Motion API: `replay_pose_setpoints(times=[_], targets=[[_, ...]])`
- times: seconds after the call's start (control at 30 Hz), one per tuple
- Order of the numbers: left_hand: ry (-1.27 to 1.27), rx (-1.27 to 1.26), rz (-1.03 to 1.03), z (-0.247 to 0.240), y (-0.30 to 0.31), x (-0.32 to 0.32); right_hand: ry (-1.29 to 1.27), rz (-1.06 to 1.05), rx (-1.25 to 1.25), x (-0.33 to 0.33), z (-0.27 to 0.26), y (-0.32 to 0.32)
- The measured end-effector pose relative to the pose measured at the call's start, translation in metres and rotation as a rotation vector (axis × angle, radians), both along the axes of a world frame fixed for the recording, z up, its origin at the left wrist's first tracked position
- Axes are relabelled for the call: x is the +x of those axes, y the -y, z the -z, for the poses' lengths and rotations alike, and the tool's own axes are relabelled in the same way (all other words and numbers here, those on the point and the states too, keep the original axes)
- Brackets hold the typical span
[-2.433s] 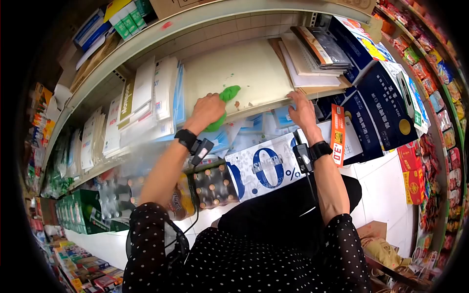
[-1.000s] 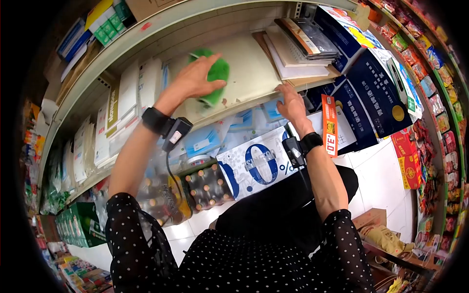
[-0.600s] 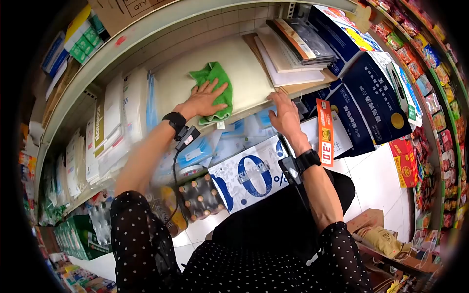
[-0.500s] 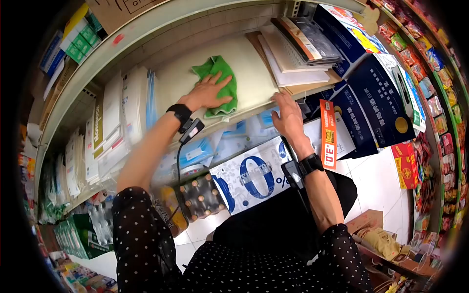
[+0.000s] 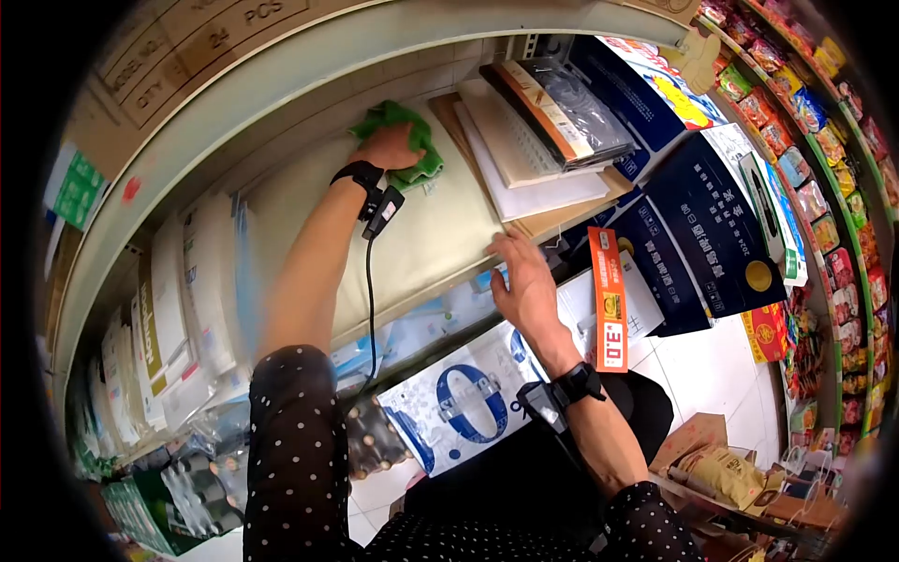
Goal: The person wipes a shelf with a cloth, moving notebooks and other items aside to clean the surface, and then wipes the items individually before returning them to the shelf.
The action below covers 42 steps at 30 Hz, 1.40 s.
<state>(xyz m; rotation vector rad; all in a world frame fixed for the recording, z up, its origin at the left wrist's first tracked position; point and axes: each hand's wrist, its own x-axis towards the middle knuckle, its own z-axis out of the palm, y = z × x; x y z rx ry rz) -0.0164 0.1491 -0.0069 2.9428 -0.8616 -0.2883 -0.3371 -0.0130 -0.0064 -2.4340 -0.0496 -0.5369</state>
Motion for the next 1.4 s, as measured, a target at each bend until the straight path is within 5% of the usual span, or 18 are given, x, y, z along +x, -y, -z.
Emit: replay_pose_setpoints(times=[0.3, 0.53, 0.6, 0.87, 0.97, 1.0, 1.07, 1.1, 1.13, 1.17, 1.2, 1.27, 1.4], targets=[[0.228, -0.018, -0.06, 0.017, 0.037, 0.05, 0.018, 0.024, 0.017, 0.0, -0.002, -0.004], [0.116, -0.11, -0.326, -0.026, 0.065, 0.015, 0.052, 0.032, -0.045, 0.001, -0.001, -0.004], [0.1, -0.151, -0.297, 0.01, 0.059, 0.05, -0.012, 0.056, -0.032, -0.001, -0.003, -0.005], [0.237, 0.04, -0.454, -0.065, -0.041, -0.057, 0.038, 0.123, -0.047, -0.006, -0.007, -0.012], [0.279, 0.084, -0.321, -0.002, -0.108, -0.01, 0.021, 0.12, -0.005, 0.002, 0.021, -0.009], [0.319, 0.034, -0.251, 0.008, -0.121, -0.006, 0.329, 0.149, -0.058, 0.009, 0.04, -0.008], [0.428, -0.066, -0.115, 0.034, -0.143, 0.006, 0.002, 0.255, -0.187, 0.005, 0.035, -0.015], [0.168, 0.15, -0.283, -0.019, -0.121, -0.04, 0.014, 0.239, -0.157, 0.002, 0.031, -0.016], [0.405, 0.049, -0.143, 0.008, -0.144, -0.031, 0.033, 0.207, -0.123, 0.001, 0.028, -0.018], [0.181, -0.011, -0.28, 0.027, -0.153, -0.01, 0.065, 0.224, -0.084, 0.006, 0.036, -0.023], [0.126, 0.06, -0.295, 0.005, -0.134, -0.039, 0.091, 0.233, -0.049, 0.01, 0.044, -0.022], [0.098, -0.03, -0.332, 0.043, -0.144, -0.034, 0.079, 0.223, -0.042, 0.004, 0.034, -0.018], [0.049, -0.031, -0.082, 0.006, -0.124, -0.137, 0.022, 0.203, 0.02, 0.001, 0.023, -0.021]])
